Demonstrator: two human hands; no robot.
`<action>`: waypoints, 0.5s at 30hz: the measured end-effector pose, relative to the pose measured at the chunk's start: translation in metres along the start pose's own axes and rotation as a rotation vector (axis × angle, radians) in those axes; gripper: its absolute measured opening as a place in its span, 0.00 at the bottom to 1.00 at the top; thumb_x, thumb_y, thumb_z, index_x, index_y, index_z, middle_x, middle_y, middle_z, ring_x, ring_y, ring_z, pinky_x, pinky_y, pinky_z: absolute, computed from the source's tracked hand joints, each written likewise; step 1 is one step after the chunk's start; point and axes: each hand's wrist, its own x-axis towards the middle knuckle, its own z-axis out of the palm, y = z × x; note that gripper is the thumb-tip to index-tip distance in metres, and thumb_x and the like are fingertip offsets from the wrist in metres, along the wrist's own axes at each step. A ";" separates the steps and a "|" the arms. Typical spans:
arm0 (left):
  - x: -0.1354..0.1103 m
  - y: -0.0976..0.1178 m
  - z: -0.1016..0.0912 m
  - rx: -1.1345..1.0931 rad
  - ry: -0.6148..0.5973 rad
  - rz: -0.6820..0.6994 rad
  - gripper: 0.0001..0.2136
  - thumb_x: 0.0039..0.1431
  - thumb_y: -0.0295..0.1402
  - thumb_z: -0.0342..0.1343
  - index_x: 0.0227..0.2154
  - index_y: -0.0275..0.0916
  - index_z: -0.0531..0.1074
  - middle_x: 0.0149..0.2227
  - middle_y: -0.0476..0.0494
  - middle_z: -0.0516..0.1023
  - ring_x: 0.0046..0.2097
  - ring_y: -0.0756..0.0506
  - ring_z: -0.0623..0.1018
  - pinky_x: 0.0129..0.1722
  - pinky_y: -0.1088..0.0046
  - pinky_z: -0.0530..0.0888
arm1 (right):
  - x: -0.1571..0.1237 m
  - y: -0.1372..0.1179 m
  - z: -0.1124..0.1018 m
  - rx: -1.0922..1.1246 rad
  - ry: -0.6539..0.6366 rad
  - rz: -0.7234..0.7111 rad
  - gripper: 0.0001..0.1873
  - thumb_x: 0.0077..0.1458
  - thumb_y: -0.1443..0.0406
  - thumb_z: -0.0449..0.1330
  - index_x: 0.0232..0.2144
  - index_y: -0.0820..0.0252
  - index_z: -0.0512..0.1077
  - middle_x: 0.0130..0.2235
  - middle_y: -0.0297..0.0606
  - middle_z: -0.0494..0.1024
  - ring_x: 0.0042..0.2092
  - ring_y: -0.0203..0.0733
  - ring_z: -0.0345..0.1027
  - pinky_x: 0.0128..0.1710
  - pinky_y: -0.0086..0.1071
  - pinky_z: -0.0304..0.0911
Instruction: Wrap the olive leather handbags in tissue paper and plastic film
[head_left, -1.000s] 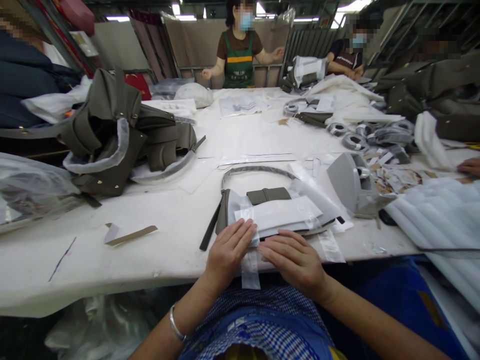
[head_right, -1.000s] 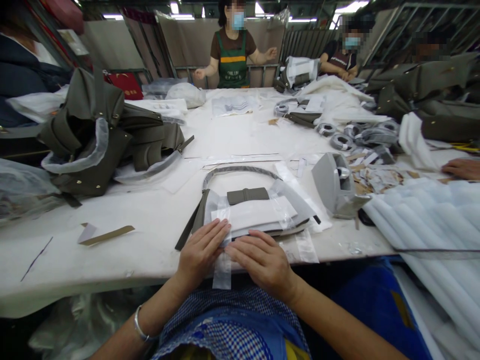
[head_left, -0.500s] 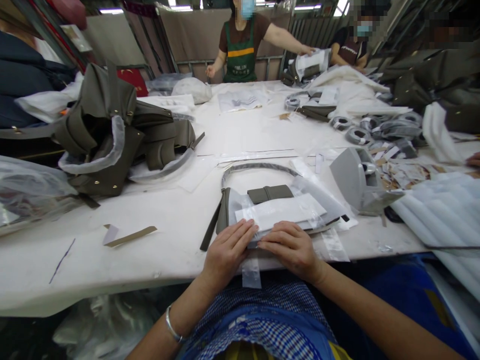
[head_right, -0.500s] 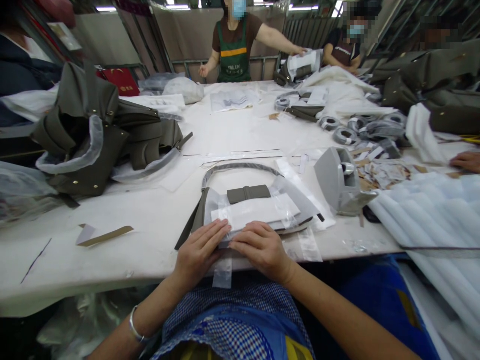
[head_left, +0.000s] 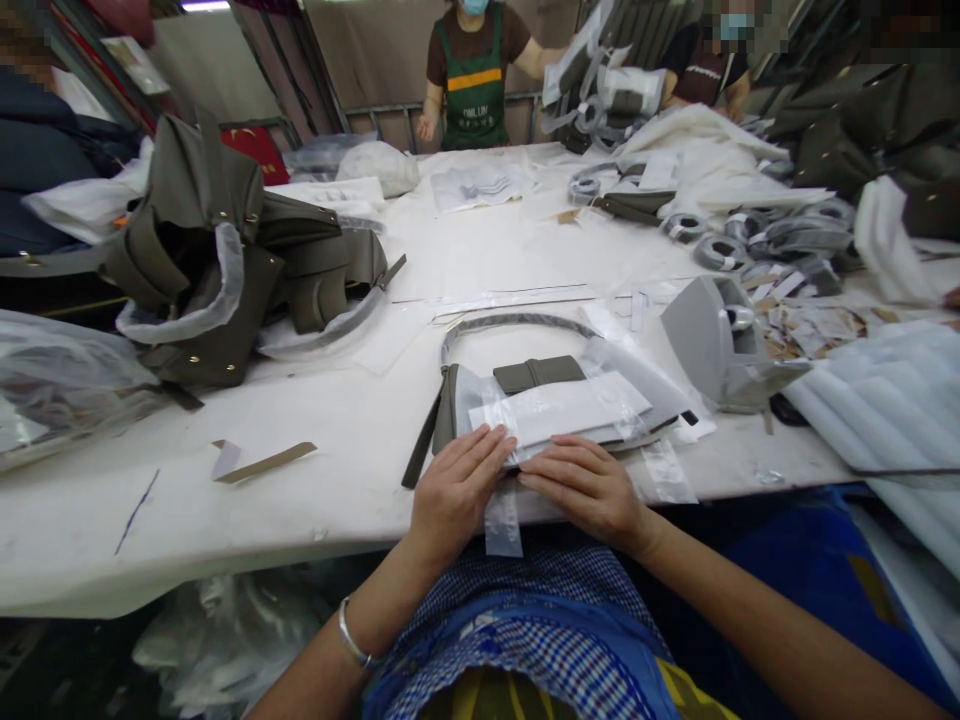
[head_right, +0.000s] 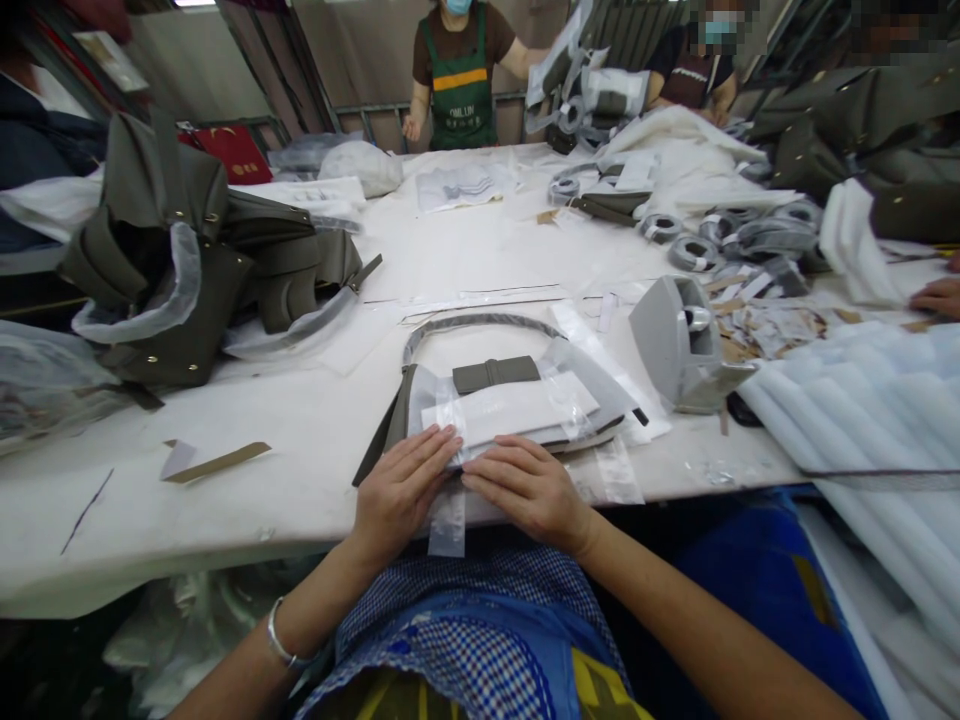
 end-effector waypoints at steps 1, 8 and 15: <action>-0.002 -0.001 0.004 0.013 0.017 0.007 0.21 0.67 0.25 0.50 0.61 0.42 0.65 0.59 0.43 0.73 0.62 0.43 0.70 0.60 0.58 0.72 | -0.005 -0.005 0.000 0.001 -0.026 -0.012 0.18 0.63 0.72 0.57 0.55 0.61 0.72 0.50 0.40 0.81 0.54 0.41 0.71 0.60 0.45 0.65; -0.003 -0.001 0.007 0.039 0.049 0.035 0.22 0.67 0.23 0.49 0.62 0.42 0.64 0.59 0.41 0.73 0.62 0.42 0.70 0.59 0.57 0.72 | -0.021 -0.038 0.025 0.012 -0.121 0.001 0.19 0.61 0.73 0.59 0.55 0.66 0.71 0.53 0.47 0.78 0.59 0.44 0.68 0.59 0.44 0.67; -0.004 -0.001 0.009 0.087 0.039 0.040 0.22 0.67 0.23 0.49 0.62 0.43 0.64 0.60 0.43 0.72 0.63 0.42 0.69 0.60 0.58 0.72 | -0.011 -0.038 0.039 0.125 0.021 0.033 0.13 0.61 0.75 0.57 0.46 0.64 0.76 0.43 0.44 0.83 0.48 0.42 0.77 0.53 0.41 0.72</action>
